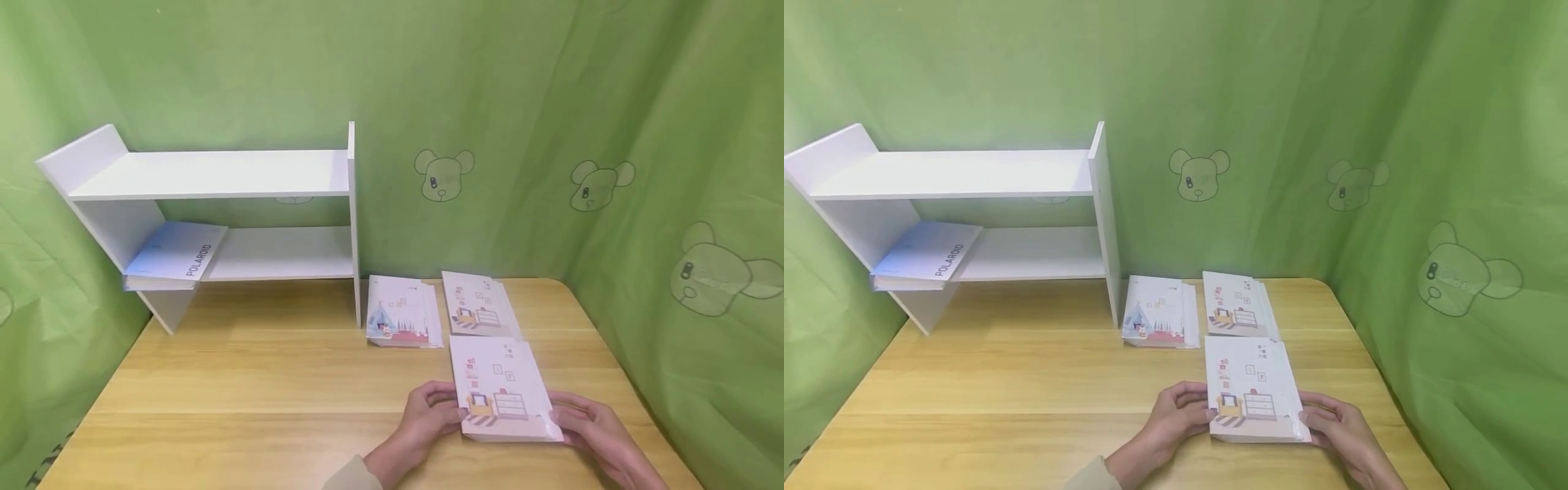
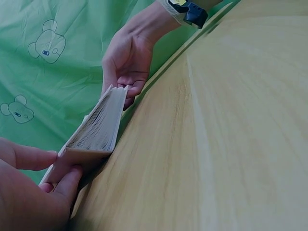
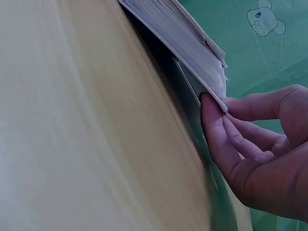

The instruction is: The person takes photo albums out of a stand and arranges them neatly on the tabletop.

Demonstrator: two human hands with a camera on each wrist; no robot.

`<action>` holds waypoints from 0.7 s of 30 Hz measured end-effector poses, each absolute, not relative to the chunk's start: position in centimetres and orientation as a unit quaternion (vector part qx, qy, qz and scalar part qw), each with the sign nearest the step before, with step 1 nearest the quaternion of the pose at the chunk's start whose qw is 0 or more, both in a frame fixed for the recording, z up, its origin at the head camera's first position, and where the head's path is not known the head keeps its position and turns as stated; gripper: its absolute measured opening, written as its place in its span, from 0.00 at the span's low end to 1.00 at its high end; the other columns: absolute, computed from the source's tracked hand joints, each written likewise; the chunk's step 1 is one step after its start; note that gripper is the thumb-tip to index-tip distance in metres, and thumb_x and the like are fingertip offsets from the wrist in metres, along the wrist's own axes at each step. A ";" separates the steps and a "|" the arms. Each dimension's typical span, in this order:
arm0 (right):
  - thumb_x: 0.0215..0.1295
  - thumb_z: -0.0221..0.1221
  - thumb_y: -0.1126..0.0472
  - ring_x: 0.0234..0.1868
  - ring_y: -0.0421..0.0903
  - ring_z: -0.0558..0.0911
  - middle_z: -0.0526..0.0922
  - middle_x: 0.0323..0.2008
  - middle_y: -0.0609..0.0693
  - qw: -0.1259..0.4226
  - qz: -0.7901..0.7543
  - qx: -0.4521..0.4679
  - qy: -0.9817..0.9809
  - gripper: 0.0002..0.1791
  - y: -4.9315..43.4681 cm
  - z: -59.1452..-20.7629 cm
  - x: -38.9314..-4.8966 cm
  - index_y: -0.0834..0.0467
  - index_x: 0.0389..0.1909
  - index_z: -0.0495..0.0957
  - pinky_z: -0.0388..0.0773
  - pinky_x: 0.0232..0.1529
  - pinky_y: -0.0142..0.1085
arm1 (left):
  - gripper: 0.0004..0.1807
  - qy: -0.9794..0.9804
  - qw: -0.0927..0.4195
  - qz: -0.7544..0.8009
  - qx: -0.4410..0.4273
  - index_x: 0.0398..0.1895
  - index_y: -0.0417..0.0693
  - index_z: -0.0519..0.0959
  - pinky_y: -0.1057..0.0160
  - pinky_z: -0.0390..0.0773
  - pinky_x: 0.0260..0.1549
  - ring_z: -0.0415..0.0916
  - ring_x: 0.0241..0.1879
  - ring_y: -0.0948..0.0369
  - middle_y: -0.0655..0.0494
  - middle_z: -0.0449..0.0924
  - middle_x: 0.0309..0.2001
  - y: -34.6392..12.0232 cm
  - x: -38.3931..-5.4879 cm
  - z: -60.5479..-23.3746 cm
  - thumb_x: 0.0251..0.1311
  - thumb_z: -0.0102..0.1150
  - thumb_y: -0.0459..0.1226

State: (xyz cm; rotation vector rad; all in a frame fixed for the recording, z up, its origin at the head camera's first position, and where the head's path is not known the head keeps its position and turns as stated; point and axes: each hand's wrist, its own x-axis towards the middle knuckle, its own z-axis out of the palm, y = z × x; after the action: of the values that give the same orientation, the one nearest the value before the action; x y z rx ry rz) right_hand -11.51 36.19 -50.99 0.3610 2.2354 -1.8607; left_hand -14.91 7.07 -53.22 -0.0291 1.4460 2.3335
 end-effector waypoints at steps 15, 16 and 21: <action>0.59 0.64 0.59 0.42 0.45 0.83 0.74 0.56 0.68 0.090 -0.555 0.112 0.820 0.37 36.5 -51.3 -11.5 0.71 0.64 0.61 0.83 0.44 0.35 | 0.24 0.523 0.197 0.829 -0.015 0.48 0.35 0.75 0.57 0.84 0.39 0.80 0.41 0.52 0.42 0.77 0.44 7.4 -14.7 -53.2 0.43 0.61 0.17; 0.59 0.64 0.58 0.42 0.44 0.83 0.75 0.54 0.67 0.086 -0.544 0.110 0.827 0.37 36.5 -51.3 -11.5 0.71 0.64 0.62 0.83 0.43 0.34 | 0.25 0.522 0.196 0.830 -0.017 0.48 0.36 0.75 0.57 0.84 0.39 0.80 0.41 0.52 0.42 0.78 0.44 7.4 -14.7 -53.2 0.43 0.61 0.17; 0.57 0.65 0.56 0.41 0.41 0.82 0.79 0.50 0.63 0.078 -0.512 0.106 0.849 0.35 36.6 -51.3 -11.6 0.70 0.61 0.67 0.82 0.42 0.31 | 0.27 0.514 0.197 0.834 -0.020 0.50 0.37 0.75 0.57 0.84 0.39 0.80 0.42 0.51 0.42 0.78 0.44 7.4 -14.8 -53.2 0.42 0.61 0.17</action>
State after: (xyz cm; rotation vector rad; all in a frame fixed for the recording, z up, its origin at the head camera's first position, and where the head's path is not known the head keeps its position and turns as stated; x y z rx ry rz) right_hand -11.59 36.64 -51.27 0.3168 2.5432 -1.5328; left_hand -14.80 7.42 -53.22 -0.0546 1.4404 2.3362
